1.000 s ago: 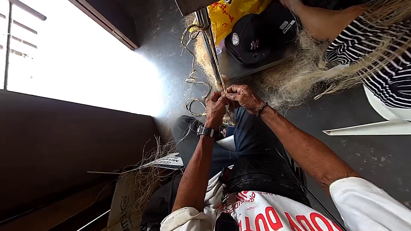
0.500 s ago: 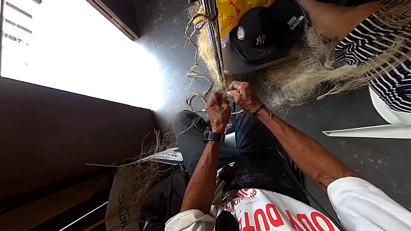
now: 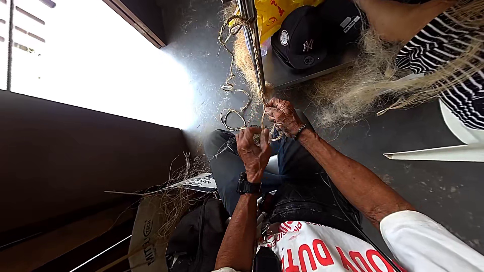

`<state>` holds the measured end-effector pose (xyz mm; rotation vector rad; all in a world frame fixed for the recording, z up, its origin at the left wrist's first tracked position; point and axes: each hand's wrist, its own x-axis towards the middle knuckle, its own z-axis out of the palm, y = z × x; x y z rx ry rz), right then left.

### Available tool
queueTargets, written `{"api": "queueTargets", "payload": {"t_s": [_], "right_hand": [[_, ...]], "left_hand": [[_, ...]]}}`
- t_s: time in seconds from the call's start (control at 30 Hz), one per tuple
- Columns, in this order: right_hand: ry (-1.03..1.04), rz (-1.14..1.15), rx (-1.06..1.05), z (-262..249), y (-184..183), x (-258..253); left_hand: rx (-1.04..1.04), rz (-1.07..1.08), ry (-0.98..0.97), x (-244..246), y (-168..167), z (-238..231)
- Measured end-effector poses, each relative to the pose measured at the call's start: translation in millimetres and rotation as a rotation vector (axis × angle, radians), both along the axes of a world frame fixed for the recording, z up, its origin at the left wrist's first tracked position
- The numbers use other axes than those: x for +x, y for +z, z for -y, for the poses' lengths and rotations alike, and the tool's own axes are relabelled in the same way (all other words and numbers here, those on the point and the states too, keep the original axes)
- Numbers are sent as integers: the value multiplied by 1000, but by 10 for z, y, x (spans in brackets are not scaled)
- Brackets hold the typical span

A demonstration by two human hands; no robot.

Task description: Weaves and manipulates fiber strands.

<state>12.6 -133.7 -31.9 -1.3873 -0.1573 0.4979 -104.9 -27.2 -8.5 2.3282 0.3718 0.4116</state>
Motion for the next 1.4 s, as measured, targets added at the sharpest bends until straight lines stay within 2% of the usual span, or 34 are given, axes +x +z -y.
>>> {"api": "queueTargets", "payload": {"t_s": [0.2,0.4,0.53,0.63,0.73,0.93,1.03,1.13,1.2,1.3,1.4], "right_hand": [[27,113,0,23,21,29],[16,205,19,158,-4,62],[29,244,-36,162,30,59],[35,156,-23,158,64,20],[24,12,80,143,66,-3],[-3,-132,192,178,21,-20],[-39,-147,193,223,-2,2],[-40,-127,194,275,-10,26],[-16,-111,194,289,2,32],[27,-81,186,277,19,43],[47,11,139,291,4,58]], "left_hand": [[-241,-157,-162,355,85,-153],[-366,-110,-299,422,-13,-270],[-356,-140,-301,428,10,-365],[-350,-123,-279,387,-23,-340],[-370,-93,-237,309,-82,-308],[-699,-167,-85,53,-345,-224],[-492,-249,-54,-59,-348,-304],[-242,-260,-12,30,-144,-432],[-168,-198,-44,152,-26,-466],[-203,-135,-242,334,142,-369],[-474,-121,-361,590,145,-220]]}}
